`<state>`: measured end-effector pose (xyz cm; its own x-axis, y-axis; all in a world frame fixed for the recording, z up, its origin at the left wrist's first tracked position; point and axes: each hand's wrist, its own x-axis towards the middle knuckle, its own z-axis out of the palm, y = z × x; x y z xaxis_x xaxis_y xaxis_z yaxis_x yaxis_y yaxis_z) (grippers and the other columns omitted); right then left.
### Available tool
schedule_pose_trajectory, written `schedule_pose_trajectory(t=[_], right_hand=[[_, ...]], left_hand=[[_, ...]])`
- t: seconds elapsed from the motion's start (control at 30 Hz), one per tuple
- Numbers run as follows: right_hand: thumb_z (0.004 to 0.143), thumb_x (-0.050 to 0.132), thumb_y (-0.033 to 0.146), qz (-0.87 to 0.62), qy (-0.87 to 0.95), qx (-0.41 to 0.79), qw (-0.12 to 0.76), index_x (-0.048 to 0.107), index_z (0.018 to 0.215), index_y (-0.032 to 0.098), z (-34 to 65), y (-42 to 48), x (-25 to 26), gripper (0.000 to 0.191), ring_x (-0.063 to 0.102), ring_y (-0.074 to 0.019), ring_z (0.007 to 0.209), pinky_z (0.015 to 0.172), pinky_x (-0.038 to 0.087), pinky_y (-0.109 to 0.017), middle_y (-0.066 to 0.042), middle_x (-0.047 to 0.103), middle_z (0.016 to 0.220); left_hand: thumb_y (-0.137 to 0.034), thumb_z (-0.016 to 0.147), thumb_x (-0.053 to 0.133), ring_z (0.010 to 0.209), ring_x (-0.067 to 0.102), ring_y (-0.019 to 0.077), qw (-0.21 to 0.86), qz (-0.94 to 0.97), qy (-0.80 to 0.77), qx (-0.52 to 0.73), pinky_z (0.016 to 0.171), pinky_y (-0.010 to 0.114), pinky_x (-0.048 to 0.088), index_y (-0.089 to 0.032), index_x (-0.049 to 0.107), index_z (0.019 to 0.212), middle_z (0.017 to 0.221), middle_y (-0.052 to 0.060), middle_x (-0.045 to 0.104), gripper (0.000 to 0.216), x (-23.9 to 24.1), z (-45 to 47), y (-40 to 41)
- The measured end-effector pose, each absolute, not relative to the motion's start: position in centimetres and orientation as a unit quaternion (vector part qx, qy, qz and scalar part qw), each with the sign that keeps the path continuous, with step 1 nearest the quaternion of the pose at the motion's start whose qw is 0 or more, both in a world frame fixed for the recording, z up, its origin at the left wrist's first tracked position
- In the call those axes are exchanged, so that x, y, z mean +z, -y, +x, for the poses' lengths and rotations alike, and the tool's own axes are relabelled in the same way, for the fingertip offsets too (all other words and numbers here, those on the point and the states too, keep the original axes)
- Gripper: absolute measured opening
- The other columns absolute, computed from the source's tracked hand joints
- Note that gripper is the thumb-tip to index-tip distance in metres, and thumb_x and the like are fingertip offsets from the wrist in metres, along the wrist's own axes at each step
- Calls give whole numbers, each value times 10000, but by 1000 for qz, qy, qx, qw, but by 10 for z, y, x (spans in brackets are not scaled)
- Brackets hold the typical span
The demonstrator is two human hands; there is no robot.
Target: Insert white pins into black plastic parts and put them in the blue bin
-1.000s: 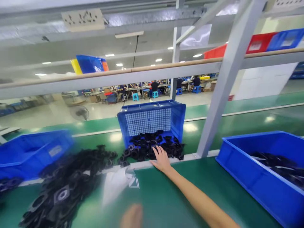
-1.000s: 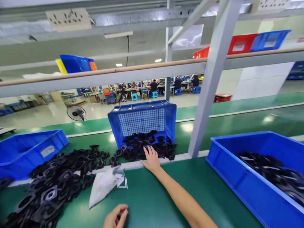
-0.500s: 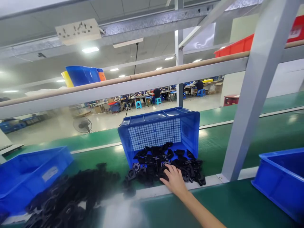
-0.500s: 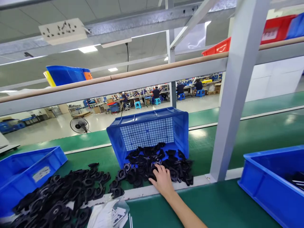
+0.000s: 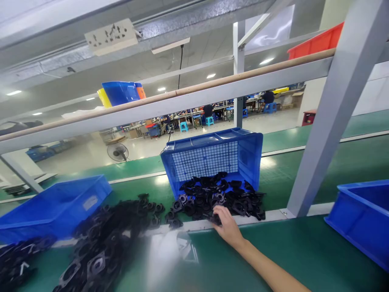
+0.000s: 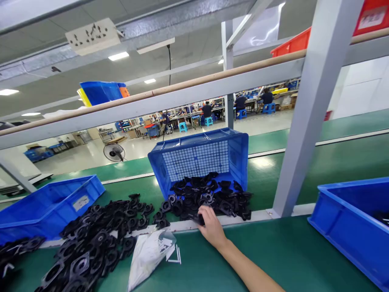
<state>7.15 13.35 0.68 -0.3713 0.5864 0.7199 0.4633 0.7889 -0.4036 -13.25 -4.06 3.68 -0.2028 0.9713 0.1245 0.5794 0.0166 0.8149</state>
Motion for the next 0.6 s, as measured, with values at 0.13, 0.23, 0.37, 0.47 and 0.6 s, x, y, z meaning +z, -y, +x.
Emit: schedule_pose_trajectory(t=[0.13,0.23,0.37,0.47,0.6], right_hand=[[763,500,75,-254,890,113,360,511,1017,200,72,-78,5,283,489,-258,989,848,459,-388,-101,512,1091],[747,537,61,-229,935,105,249,545,1069,194,85,-45,7,349,470,-263,1007,855,451,-389,-102,505,1143],[799,664,246,-199,953,133,184,552,1141,203,108,-18,14,362,416,-286,1117,954,392,-440,-107,478,1223],[791,698,467,-180,948,178,191,499,1234,197,121,-4,18,555,381,-294,1177,1002,357,-454,-126,444,1277],[882,594,406,-214,922,219,237,459,1268,186,124,7,16,464,393,-261,1189,1018,367,-423,-129,443,1278]], left_hand=[[-422,872,499,780,593,149,283,570,-674,375,686,298,530,-208,583,1065,1002,64,622,300,18,-95,90],[-402,866,466,719,582,154,306,558,-679,366,655,292,511,-205,559,1132,990,80,627,344,16,-82,110],[-346,874,439,763,548,158,292,597,-657,356,700,305,490,-169,518,1166,1043,100,578,350,22,-80,114],[-322,882,444,816,533,157,283,623,-640,349,754,304,487,-196,483,1214,1104,94,541,357,24,-79,115],[-294,883,453,1045,506,198,267,642,-634,338,908,348,461,-207,439,1272,1233,107,481,398,23,-77,119]])
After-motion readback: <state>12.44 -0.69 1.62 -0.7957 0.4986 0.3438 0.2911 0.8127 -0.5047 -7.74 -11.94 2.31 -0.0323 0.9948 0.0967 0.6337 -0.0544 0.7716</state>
